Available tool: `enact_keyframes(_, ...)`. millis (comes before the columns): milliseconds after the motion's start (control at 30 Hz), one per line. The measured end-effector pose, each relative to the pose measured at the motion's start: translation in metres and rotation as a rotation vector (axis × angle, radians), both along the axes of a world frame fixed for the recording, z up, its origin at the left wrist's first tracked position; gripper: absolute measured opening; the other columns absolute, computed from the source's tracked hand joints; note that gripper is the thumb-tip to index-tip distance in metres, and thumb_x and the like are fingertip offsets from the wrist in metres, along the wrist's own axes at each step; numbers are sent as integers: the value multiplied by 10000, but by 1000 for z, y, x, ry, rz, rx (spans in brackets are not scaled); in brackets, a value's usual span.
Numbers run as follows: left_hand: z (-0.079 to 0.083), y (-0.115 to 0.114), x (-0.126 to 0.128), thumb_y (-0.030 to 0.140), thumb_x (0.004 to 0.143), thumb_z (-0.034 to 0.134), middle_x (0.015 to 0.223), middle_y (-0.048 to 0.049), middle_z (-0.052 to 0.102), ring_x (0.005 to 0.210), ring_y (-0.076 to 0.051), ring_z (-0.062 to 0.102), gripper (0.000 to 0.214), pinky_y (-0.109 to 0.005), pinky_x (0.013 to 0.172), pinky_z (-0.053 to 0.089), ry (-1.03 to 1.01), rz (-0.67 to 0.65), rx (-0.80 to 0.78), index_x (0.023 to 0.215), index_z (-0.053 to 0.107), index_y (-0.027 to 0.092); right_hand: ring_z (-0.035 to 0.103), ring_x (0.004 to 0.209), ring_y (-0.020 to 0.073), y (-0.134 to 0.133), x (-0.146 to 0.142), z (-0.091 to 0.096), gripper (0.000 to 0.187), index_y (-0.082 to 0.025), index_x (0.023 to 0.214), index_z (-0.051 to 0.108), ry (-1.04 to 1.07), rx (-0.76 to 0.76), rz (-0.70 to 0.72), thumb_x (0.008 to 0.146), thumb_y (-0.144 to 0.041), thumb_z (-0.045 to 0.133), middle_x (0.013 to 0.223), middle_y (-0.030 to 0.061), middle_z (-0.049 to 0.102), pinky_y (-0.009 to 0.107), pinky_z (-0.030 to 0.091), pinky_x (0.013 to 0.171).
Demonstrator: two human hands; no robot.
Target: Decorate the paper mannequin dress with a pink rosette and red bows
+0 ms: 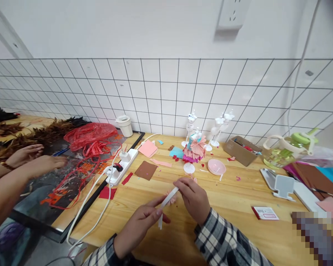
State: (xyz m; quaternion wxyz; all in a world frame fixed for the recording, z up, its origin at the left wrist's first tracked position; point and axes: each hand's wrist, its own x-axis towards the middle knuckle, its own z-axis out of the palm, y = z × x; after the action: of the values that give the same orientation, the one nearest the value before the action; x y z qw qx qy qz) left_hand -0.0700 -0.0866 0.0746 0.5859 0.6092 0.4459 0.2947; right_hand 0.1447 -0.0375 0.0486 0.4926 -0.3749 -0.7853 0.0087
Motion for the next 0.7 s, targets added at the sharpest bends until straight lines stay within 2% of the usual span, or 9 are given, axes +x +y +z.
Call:
enact_keyframes(100, -3, 3, 2, 516, 884, 541, 1471, -47, 511, 1370, -320, 418, 403, -451, 1178, 222, 6, 5, -32, 823, 810, 221, 672, 935, 159, 1, 3, 1, 304, -216, 1109, 687, -6, 36, -10, 923, -94, 479, 1028, 74, 698, 250, 558, 792)
enact_keyframes(200, -10, 3, 4, 502, 853, 597, 1403, -75, 578, 1331, -329, 464, 369, -466, 1156, 258, -36, -13, -95, 758, 796, 206, 667, 955, 165, 2, 3, 4, 281, -197, 1083, 684, -40, 36, -3, 922, -86, 483, 1042, 82, 695, 252, 555, 802)
enact_keyframes(267, -17, 0, 5, 522, 840, 608, 1349, -111, 617, 1289, -332, 502, 387, -476, 1127, 297, -86, -3, -229, 796, 790, 183, 667, 950, 166, 3, 4, 7, 276, -196, 1077, 673, -29, 26, -12, 926, -83, 471, 1033, 82, 694, 258, 556, 796)
enact_keyframes(367, -27, -3, 1, 586, 798, 628, 1206, -142, 687, 1175, -316, 578, 495, -440, 1045, 387, -135, 39, -426, 958, 774, 141, 668, 944, 170, 5, 8, 12, 284, -202, 1098, 649, 17, 6, -47, 936, -90, 445, 1014, 80, 693, 270, 559, 793)
enact_keyframes(400, -29, -4, -1, 598, 789, 632, 1122, -125, 712, 1104, -297, 609, 523, -406, 991, 428, -136, 71, -426, 1004, 761, 139, 668, 942, 172, 6, 10, 13, 285, -204, 1100, 648, 19, 1, -57, 938, -94, 441, 1010, 80, 693, 271, 558, 790)
enact_keyframes(467, -27, -5, -7, 601, 797, 625, 907, -65, 718, 907, -236, 641, 539, -329, 831, 483, -121, 147, -304, 1081, 726, 154, 669, 932, 172, 9, 12, 14, 284, -205, 1092, 654, -11, -10, -51, 938, -93, 444, 1013, 80, 694, 264, 554, 772)
enact_keyframes(533, -18, -5, -11, 592, 806, 623, 758, -31, 681, 736, -185, 618, 606, -296, 719, 487, -119, 136, -176, 1253, 628, 183, 667, 924, 165, 12, 11, 14, 283, -202, 1085, 661, -57, -38, -18, 932, -83, 454, 1019, 77, 696, 256, 549, 762)
enact_keyframes(600, -6, -3, -11, 544, 820, 638, 851, -64, 715, 812, -203, 642, 655, -316, 782, 498, -73, 38, -124, 1369, 532, 204, 661, 939, 160, 14, 5, 13, 289, -199, 1095, 660, -99, -67, 19, 925, -74, 464, 1034, 76, 697, 258, 544, 783)
enact_keyframes(700, 5, 1, -3, 456, 805, 691, 1007, -89, 729, 939, -233, 655, 515, -327, 864, 499, 21, -50, -86, 1257, 639, 215, 650, 969, 153, 16, -6, 13, 291, -195, 1109, 654, -151, -73, 92, 912, -72, 479, 1063, 79, 692, 258, 533, 830)
